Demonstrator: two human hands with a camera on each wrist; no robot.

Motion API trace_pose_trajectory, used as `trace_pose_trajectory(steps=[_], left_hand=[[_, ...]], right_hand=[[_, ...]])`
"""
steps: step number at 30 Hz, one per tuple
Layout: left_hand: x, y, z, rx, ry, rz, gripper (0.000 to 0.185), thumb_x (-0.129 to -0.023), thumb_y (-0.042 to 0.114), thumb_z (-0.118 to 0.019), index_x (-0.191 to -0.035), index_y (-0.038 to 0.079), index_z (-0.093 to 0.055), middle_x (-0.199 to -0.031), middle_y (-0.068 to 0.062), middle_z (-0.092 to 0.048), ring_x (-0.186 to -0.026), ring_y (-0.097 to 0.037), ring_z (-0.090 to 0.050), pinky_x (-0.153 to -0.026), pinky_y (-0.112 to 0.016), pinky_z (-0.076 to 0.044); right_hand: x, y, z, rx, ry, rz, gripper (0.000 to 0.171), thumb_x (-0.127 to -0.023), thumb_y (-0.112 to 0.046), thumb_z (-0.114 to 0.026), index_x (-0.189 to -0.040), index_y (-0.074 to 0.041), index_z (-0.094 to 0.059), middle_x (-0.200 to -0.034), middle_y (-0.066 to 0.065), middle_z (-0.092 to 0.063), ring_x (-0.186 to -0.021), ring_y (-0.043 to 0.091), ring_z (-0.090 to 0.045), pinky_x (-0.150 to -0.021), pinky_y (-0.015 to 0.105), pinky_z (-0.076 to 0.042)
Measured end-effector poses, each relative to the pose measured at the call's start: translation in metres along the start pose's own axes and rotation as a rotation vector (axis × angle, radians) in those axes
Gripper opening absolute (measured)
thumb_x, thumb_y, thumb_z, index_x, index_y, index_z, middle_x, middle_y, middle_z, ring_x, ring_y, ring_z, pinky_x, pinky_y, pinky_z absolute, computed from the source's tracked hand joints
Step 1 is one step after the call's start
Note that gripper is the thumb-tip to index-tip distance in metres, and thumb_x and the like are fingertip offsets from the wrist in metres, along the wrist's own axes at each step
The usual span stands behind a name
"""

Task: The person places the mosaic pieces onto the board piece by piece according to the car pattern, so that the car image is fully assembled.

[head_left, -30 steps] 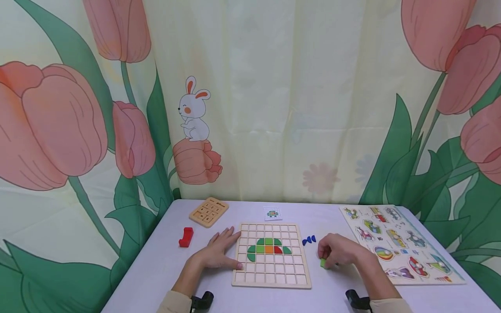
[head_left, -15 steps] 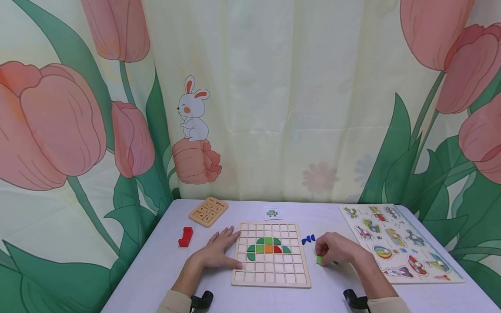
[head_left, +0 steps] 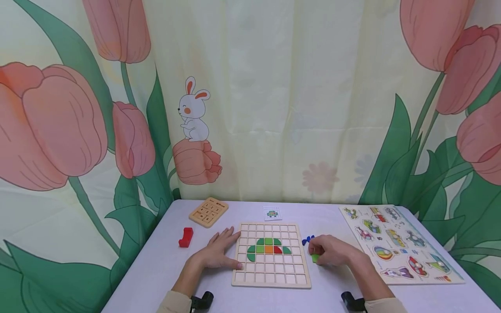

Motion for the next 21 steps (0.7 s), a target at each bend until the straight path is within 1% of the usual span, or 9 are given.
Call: trace_pose_trajectory(steps=[8,11,14,17,21], left_hand=[[0.0001,0.0003,0.0004,-0.004,0.002,-0.006,0.11,-0.073,0.069,-0.08,-0.163,0.023,-0.036,-0.174,-0.01,-0.021,-0.164,-0.033,-0.01,-0.131,-0.061,-0.004],[0.0002,0.0,0.0002,-0.004,0.001,-0.004,0.111,-0.073,0.069,-0.08,-0.163,0.023,-0.036,-0.174,-0.01,-0.021,-0.164,-0.032,-0.01,-0.131,-0.062,-0.004],[0.0002,-0.0001,-0.0002,-0.001,0.001,-0.001,0.111,-0.073,0.069,-0.08,-0.163,0.023,-0.036,-0.174,-0.01,-0.021,-0.164,-0.032,-0.009,-0.131,-0.062,-0.003],[0.0002,-0.0003,-0.0008,-0.003,0.002,0.001,0.111,-0.072,0.07,-0.08,-0.163,0.024,-0.036,-0.175,-0.009,-0.021,-0.164,-0.032,-0.009,-0.131,-0.062,-0.003],[0.0,-0.0002,-0.0008,-0.008,0.002,0.002,0.111,-0.072,0.07,-0.08,-0.163,0.024,-0.036,-0.175,-0.009,-0.021,-0.164,-0.032,-0.009,-0.131,-0.062,-0.003]], right_hand=[[-0.0019,-0.0023,-0.0014,0.004,0.015,-0.035,0.025,-0.082,0.003,-0.081,-0.092,-0.014,-0.066,-0.085,0.002,-0.061,-0.084,0.019,-0.055,-0.069,0.029,-0.043],[-0.0028,-0.003,-0.001,0.016,0.026,-0.001,0.025,-0.081,0.003,-0.082,-0.091,-0.014,-0.066,-0.084,0.001,-0.061,-0.084,0.019,-0.055,-0.069,0.029,-0.043],[-0.0041,-0.0027,-0.0006,0.031,0.044,0.04,0.022,-0.081,0.002,-0.082,-0.089,-0.015,-0.069,-0.083,-0.001,-0.062,-0.082,0.019,-0.055,-0.068,0.028,-0.044],[-0.0058,-0.0023,-0.0001,0.039,0.085,0.053,0.018,-0.083,-0.002,-0.082,-0.089,-0.017,-0.074,-0.083,-0.004,-0.064,-0.08,0.017,-0.056,-0.067,0.026,-0.045],[-0.0084,-0.0037,0.0002,0.027,0.167,0.045,0.015,-0.085,-0.005,-0.083,-0.091,-0.017,-0.077,-0.084,-0.006,-0.066,-0.078,0.016,-0.057,-0.064,0.025,-0.048]])
Point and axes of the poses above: each hand's wrist, its own x-axis away from the middle knuckle, its own z-axis out of the back of the hand, y = z × x, the point moved 1 cm from there along -x, towards the middle knuckle
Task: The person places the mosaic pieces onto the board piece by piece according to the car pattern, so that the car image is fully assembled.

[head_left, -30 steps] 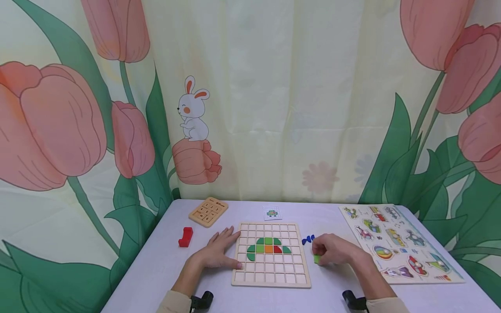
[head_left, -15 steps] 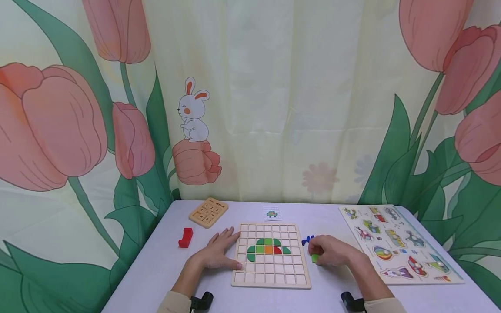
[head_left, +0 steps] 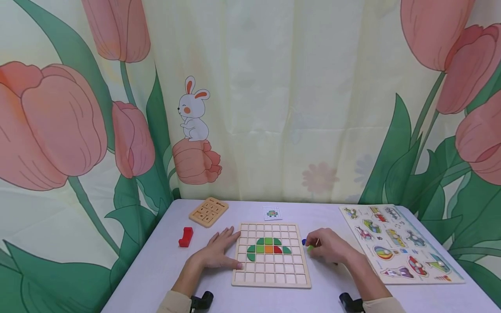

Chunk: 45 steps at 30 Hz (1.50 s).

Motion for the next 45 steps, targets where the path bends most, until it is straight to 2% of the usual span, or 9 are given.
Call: trace_pose_trajectory(steps=[8,15,21,27,31,34,45], left_hand=[[-0.001,0.0,0.002,0.001,0.004,0.002,0.111,-0.072,0.069,-0.08,-0.163,0.025,-0.036,-0.175,-0.009,-0.021,-0.164,-0.032,-0.009,-0.131,-0.062,-0.003],[-0.001,0.001,0.003,-0.003,0.003,-0.005,0.11,-0.073,0.069,-0.08,-0.164,0.025,-0.035,-0.175,-0.009,-0.021,-0.164,-0.032,-0.009,-0.13,-0.062,-0.003],[0.0,0.001,0.004,-0.006,0.001,-0.007,0.111,-0.073,0.069,-0.08,-0.164,0.023,-0.035,-0.174,-0.01,-0.021,-0.164,-0.033,-0.009,-0.13,-0.063,-0.004],[0.0,0.001,0.003,-0.002,0.0,-0.005,0.111,-0.073,0.069,-0.08,-0.163,0.023,-0.036,-0.174,-0.01,-0.021,-0.163,-0.033,-0.01,-0.13,-0.063,-0.003],[0.0,0.001,0.003,-0.004,0.0,-0.009,0.11,-0.073,0.069,-0.08,-0.163,0.023,-0.036,-0.174,-0.01,-0.021,-0.163,-0.033,-0.01,-0.13,-0.063,-0.004],[0.001,0.001,0.003,-0.004,0.001,-0.01,0.11,-0.074,0.069,-0.08,-0.163,0.023,-0.036,-0.174,-0.01,-0.021,-0.163,-0.033,-0.01,-0.13,-0.063,-0.004],[0.0,0.002,0.002,0.0,0.0,-0.007,0.111,-0.073,0.07,-0.08,-0.163,0.024,-0.036,-0.174,-0.009,-0.021,-0.163,-0.033,-0.01,-0.13,-0.063,-0.004]], right_hand=[[-0.005,-0.011,-0.004,-0.1,0.072,0.023,0.01,-0.086,-0.007,-0.083,-0.095,-0.013,-0.081,-0.082,-0.005,-0.07,-0.07,0.015,-0.06,-0.054,0.027,-0.055],[-0.008,-0.018,-0.008,-0.174,0.055,0.081,0.009,-0.087,-0.013,-0.085,-0.095,-0.012,-0.082,-0.082,-0.005,-0.073,-0.065,0.011,-0.063,-0.052,0.027,-0.056],[-0.012,-0.024,-0.013,-0.181,0.05,0.149,0.012,-0.088,-0.008,-0.082,-0.1,-0.006,-0.082,-0.087,-0.001,-0.076,-0.069,0.008,-0.062,-0.057,0.022,-0.055],[-0.016,-0.03,-0.019,-0.152,0.073,0.134,0.021,-0.089,-0.002,-0.079,-0.11,-0.006,-0.081,-0.099,0.001,-0.078,-0.08,0.01,-0.06,-0.069,0.018,-0.053],[-0.019,-0.034,-0.022,-0.127,0.117,0.137,0.022,-0.09,-0.001,-0.077,-0.109,-0.011,-0.082,-0.096,-0.003,-0.075,-0.08,0.009,-0.059,-0.066,0.018,-0.053],[-0.021,-0.036,-0.025,-0.119,0.143,0.172,0.021,-0.091,-0.002,-0.077,-0.108,-0.012,-0.083,-0.094,-0.004,-0.071,-0.079,0.008,-0.057,-0.065,0.018,-0.052],[-0.032,-0.05,-0.036,-0.138,0.151,0.233,0.02,-0.092,-0.005,-0.077,-0.109,-0.013,-0.083,-0.095,-0.006,-0.069,-0.081,0.006,-0.058,-0.066,0.019,-0.053]])
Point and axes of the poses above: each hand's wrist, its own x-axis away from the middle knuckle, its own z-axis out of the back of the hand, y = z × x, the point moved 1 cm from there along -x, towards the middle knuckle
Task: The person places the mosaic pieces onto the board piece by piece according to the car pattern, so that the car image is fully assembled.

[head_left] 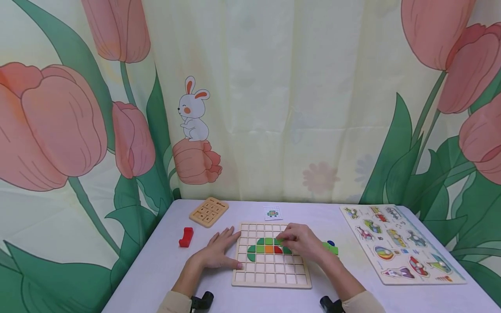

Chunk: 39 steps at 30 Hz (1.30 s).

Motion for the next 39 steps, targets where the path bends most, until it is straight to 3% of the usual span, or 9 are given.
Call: trace_pose_trajectory(steps=[9,16,27,39], left_hand=[[-0.001,-0.003,-0.001,0.001,0.002,-0.007,0.11,-0.073,0.07,-0.08,-0.163,0.025,-0.036,-0.174,-0.009,-0.022,-0.164,-0.033,-0.01,-0.13,-0.063,-0.004],[-0.001,-0.003,-0.001,-0.007,0.001,-0.011,0.111,-0.073,0.071,-0.079,-0.164,0.025,-0.035,-0.175,-0.008,-0.021,-0.164,-0.033,-0.01,-0.13,-0.063,-0.004],[-0.001,-0.002,-0.001,-0.007,0.0,-0.006,0.111,-0.073,0.071,-0.079,-0.164,0.026,-0.035,-0.175,-0.008,-0.021,-0.163,-0.033,-0.01,-0.13,-0.064,-0.004],[-0.002,-0.003,-0.001,-0.004,-0.006,-0.001,0.11,-0.073,0.071,-0.079,-0.164,0.026,-0.035,-0.175,-0.008,-0.021,-0.163,-0.033,-0.01,-0.13,-0.063,-0.004]], right_hand=[[-0.008,-0.009,-0.009,-0.017,-0.072,0.072,0.023,-0.095,0.0,-0.072,-0.115,-0.008,-0.08,-0.099,0.001,-0.072,-0.083,0.004,-0.06,-0.072,0.018,-0.056],[-0.014,-0.013,-0.016,0.002,-0.095,0.106,0.022,-0.095,-0.001,-0.072,-0.114,-0.008,-0.081,-0.099,0.002,-0.073,-0.083,0.003,-0.059,-0.069,0.019,-0.055],[-0.019,-0.019,-0.024,0.033,-0.126,0.086,0.021,-0.095,-0.002,-0.072,-0.111,-0.011,-0.082,-0.095,-0.006,-0.071,-0.082,0.001,-0.058,-0.072,0.019,-0.053],[-0.024,-0.023,-0.033,0.021,-0.181,0.119,0.02,-0.095,-0.002,-0.073,-0.109,-0.011,-0.082,-0.1,-0.001,-0.076,-0.085,0.001,-0.062,-0.075,0.019,-0.055]])
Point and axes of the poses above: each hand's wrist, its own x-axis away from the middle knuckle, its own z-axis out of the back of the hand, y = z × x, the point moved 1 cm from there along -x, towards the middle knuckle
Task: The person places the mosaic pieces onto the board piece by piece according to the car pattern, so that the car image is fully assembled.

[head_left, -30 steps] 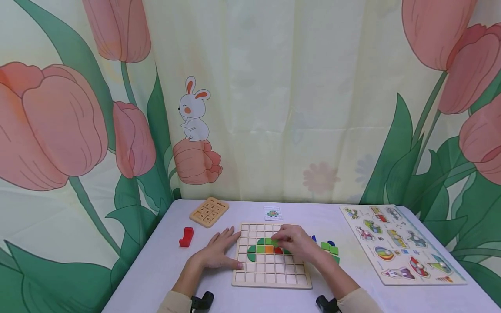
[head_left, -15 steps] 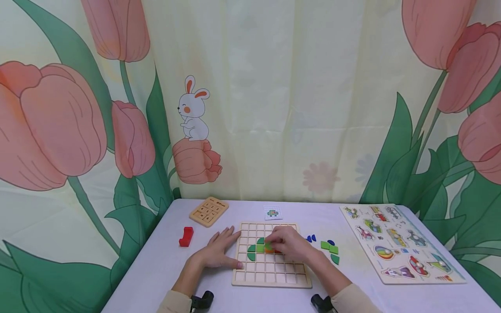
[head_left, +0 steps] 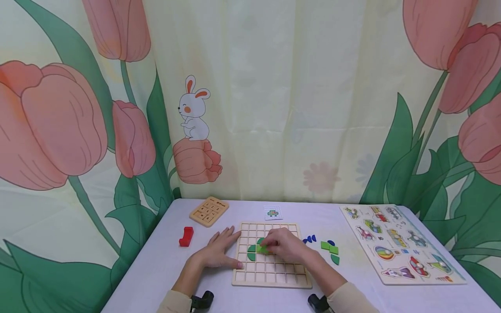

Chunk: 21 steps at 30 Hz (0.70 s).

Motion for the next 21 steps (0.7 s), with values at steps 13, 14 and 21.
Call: trace_pose_trajectory(steps=[13,14,21], left_hand=[[-0.001,-0.001,-0.001,-0.002,-0.001,0.009,0.11,-0.073,0.072,-0.079,-0.164,0.028,-0.035,-0.175,-0.007,-0.02,-0.164,-0.032,-0.009,-0.13,-0.062,-0.004],[-0.001,-0.001,-0.001,-0.002,-0.001,0.009,0.11,-0.073,0.072,-0.079,-0.164,0.028,-0.035,-0.175,-0.007,-0.02,-0.164,-0.032,-0.009,-0.13,-0.062,-0.003],[-0.001,-0.002,-0.002,-0.002,-0.002,0.01,0.11,-0.073,0.072,-0.079,-0.164,0.027,-0.035,-0.175,-0.007,-0.02,-0.164,-0.032,-0.009,-0.13,-0.062,-0.004]], right_hand=[[-0.008,-0.007,-0.006,0.045,-0.089,0.001,0.02,-0.095,-0.005,-0.074,-0.109,-0.015,-0.083,-0.102,-0.008,-0.076,-0.094,0.0,-0.064,-0.084,0.019,-0.056],[-0.008,-0.008,-0.007,0.052,-0.093,0.003,0.02,-0.095,-0.005,-0.074,-0.109,-0.015,-0.083,-0.102,-0.008,-0.076,-0.094,0.0,-0.064,-0.085,0.019,-0.056],[-0.011,-0.01,-0.011,0.066,-0.104,0.027,0.02,-0.095,-0.004,-0.073,-0.109,-0.015,-0.084,-0.1,-0.01,-0.074,-0.091,-0.002,-0.063,-0.082,0.019,-0.056]])
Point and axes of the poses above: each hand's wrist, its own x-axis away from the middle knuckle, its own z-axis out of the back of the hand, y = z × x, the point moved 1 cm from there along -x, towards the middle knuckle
